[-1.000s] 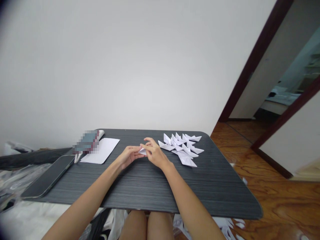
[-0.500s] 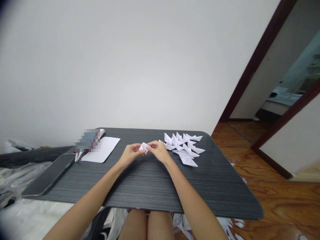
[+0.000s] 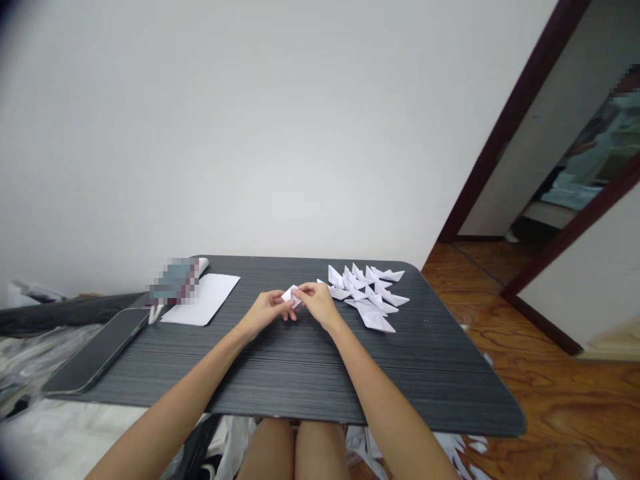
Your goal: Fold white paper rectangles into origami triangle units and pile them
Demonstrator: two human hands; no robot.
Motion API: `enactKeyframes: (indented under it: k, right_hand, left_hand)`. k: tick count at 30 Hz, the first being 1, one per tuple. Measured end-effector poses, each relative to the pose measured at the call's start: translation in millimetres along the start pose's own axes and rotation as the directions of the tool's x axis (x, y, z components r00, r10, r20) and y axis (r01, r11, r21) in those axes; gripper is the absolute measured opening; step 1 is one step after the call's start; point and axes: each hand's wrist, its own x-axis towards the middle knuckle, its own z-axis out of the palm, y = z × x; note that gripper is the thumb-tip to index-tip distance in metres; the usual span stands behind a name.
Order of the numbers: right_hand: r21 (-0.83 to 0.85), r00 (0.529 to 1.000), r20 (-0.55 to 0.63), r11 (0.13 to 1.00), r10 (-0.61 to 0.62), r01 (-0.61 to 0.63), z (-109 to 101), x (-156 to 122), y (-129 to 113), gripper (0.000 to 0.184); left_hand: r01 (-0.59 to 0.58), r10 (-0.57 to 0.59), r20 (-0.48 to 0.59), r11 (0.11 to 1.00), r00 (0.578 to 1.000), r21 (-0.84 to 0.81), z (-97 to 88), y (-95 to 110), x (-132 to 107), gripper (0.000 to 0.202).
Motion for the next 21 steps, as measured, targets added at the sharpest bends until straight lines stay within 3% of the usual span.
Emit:
enactKeyframes:
  k: [3, 8, 14, 21]
  right_hand:
    - [0.023, 1.0, -0.008, 1.0, 0.008, -0.008, 0.8, -0.2, -1.6, 0.024]
    - [0.015, 0.996, 0.091, 1.0, -0.023, 0.021, -1.1, -1.4, -6.9, 0.024]
    - [0.094, 1.0, 0.019, 0.995, 0.009, -0.011, -2.2, -0.9, -6.4, 0.026]
    - [0.177, 0.999, -0.011, 0.983, 0.04, -0.038, 3.1, -1.5, -5.9, 0.026]
  left_hand:
    - [0.057, -0.052, 0.086, 0.997, 0.995, -0.047, 1.4, 2.6, -1.9, 0.032]
    - [-0.002, 0.007, 0.128, 0.999, 0.992, -0.038, 0.3, 4.4, -3.1, 0.026]
    - [-0.063, 0.067, 0.166, 0.998, 0.984, -0.027, -0.4, 8.4, -4.3, 0.026]
    - [-0.045, 0.053, 0.099, 0.996, 0.994, -0.077, 2.1, 9.8, -5.8, 0.032]
